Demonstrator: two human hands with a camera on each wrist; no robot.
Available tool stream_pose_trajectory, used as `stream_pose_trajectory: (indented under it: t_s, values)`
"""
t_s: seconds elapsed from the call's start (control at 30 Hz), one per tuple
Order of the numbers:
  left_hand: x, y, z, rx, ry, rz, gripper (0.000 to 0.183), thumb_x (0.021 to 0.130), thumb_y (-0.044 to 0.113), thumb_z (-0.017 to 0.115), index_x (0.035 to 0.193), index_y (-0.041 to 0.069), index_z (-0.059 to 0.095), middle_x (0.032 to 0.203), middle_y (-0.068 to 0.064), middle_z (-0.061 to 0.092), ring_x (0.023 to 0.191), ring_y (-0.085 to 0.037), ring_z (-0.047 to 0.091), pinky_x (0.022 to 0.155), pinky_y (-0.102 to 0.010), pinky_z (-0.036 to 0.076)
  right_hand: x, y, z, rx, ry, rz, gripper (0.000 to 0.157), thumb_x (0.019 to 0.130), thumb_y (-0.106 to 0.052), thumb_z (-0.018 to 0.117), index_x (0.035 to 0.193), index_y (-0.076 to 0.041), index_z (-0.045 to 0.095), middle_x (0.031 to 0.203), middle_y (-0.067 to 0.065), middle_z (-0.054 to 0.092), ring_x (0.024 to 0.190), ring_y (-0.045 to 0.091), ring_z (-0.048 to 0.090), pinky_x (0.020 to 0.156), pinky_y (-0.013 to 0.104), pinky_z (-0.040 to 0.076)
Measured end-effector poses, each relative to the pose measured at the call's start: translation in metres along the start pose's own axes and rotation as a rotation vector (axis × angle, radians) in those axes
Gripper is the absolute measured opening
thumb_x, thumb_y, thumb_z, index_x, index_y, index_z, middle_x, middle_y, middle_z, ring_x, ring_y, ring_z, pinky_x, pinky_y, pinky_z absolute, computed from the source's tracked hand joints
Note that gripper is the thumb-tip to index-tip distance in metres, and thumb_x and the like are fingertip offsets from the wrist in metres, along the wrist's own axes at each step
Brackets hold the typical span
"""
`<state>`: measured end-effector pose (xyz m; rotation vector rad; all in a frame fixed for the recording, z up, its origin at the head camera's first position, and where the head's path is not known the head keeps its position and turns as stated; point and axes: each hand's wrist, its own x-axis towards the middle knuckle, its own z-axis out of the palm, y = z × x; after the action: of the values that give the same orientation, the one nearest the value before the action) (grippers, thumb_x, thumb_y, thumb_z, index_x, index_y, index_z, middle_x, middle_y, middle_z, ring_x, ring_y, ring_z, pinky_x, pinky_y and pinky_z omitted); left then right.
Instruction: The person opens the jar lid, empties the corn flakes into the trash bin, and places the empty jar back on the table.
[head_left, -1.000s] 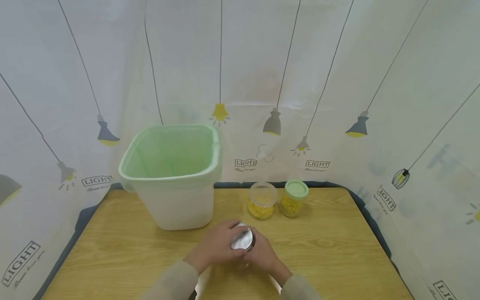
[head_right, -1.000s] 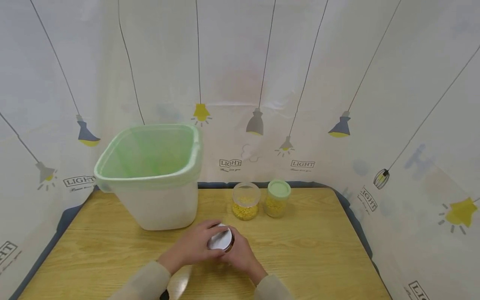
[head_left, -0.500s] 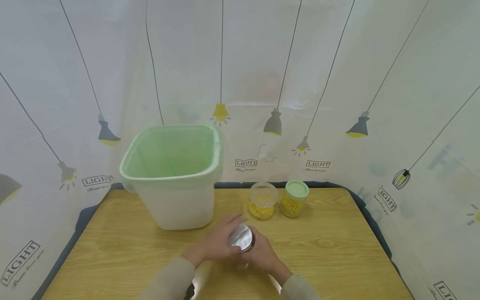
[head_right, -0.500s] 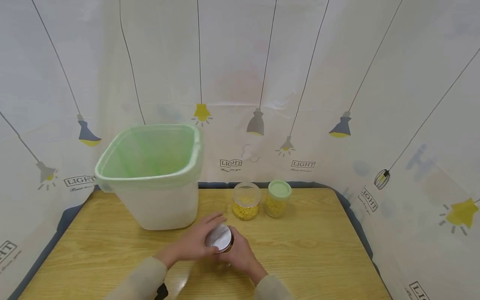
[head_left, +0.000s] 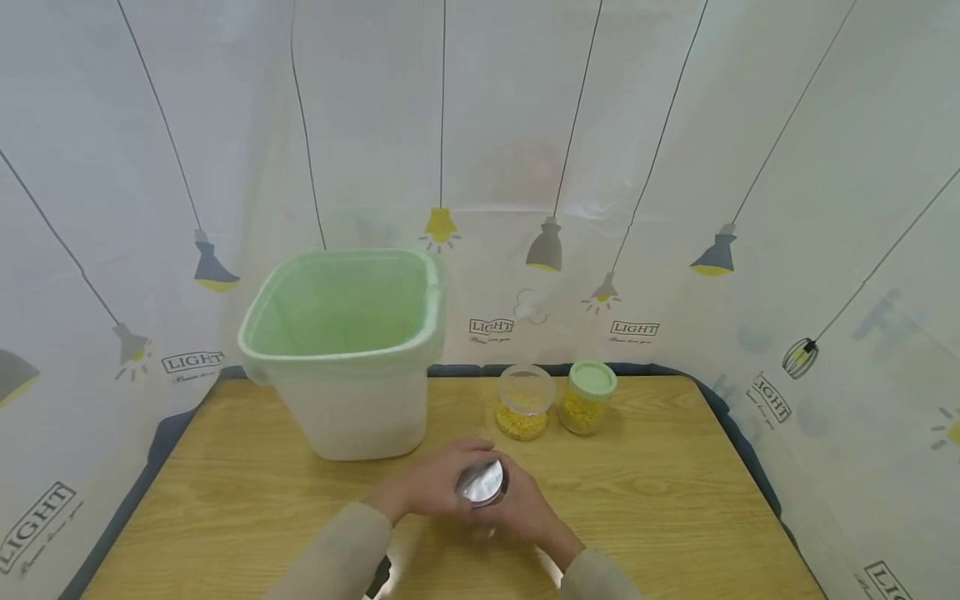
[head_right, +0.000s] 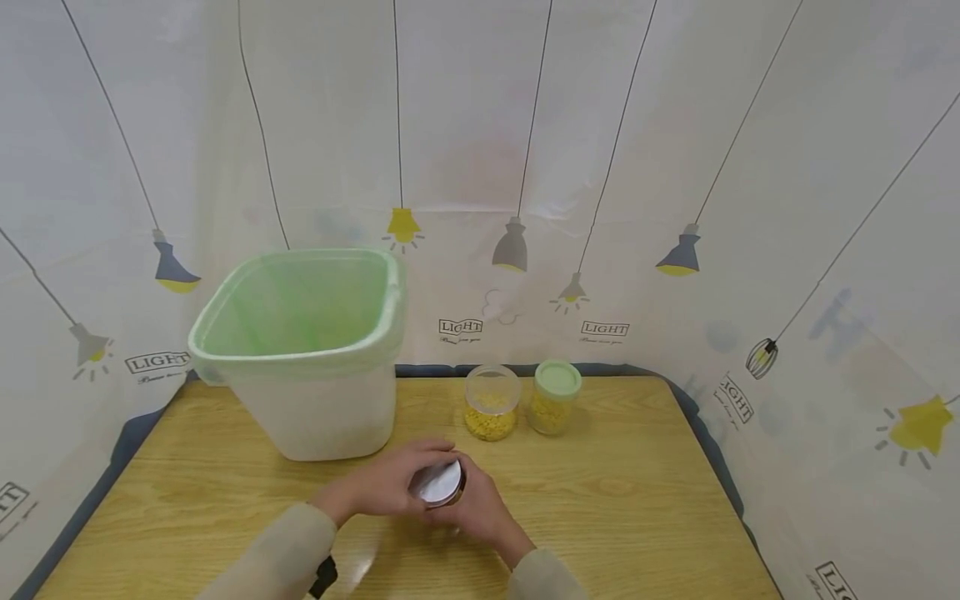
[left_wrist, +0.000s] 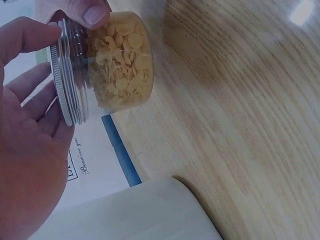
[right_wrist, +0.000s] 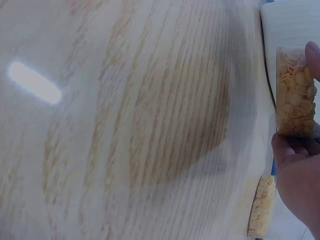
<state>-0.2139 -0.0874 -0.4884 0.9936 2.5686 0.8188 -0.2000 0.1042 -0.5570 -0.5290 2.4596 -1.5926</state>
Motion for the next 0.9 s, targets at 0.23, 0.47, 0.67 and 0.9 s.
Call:
stream_pose_trajectory:
  t_s: [0.23,0.47,0.67,0.9]
  values:
    - [0.005,0.0,0.003,0.031,0.074,-0.097,0.075,0.073,0.033,0.077,0.142,0.015,0.051,0.151,-0.008,0.045,0.138,-0.029,0.042,0.112,-0.049,0.04,-0.003,-0.006,0.0,0.085,0.039,-0.003,0.084,0.073,-0.019,0.084,0.143,-0.001,0.041,0.14,0.018,0.052,0.129,0.031,0.052,0.109,0.046,0.044]
    - [0.007,-0.001,0.011,0.18,0.204,-0.17,0.085,0.069,0.064,0.076,0.136,0.014,0.057,0.139,-0.009,0.054,0.127,-0.027,0.051,0.105,-0.043,0.047,-0.001,0.001,0.0,0.057,0.039,0.015,0.083,0.075,-0.027,0.084,0.142,-0.006,0.041,0.139,0.013,0.054,0.126,0.027,0.054,0.105,0.041,0.047]
    - [0.005,0.002,0.009,0.198,0.207,-0.136,0.09,0.069,0.069,0.072,0.141,0.02,0.051,0.148,-0.006,0.048,0.135,-0.028,0.046,0.111,-0.047,0.042,-0.003,0.0,-0.004,-0.006,0.04,0.002,0.081,0.077,-0.035,0.082,0.142,-0.006,0.042,0.136,0.012,0.056,0.122,0.025,0.056,0.101,0.039,0.05]
    - [0.001,0.003,0.001,0.084,0.116,0.005,0.073,0.076,0.04,0.079,0.141,0.018,0.052,0.156,-0.007,0.038,0.145,-0.03,0.033,0.118,-0.054,0.031,-0.003,0.002,-0.002,-0.024,0.035,0.013,0.084,0.072,-0.035,0.086,0.139,-0.005,0.045,0.132,0.011,0.059,0.12,0.024,0.057,0.101,0.039,0.049]
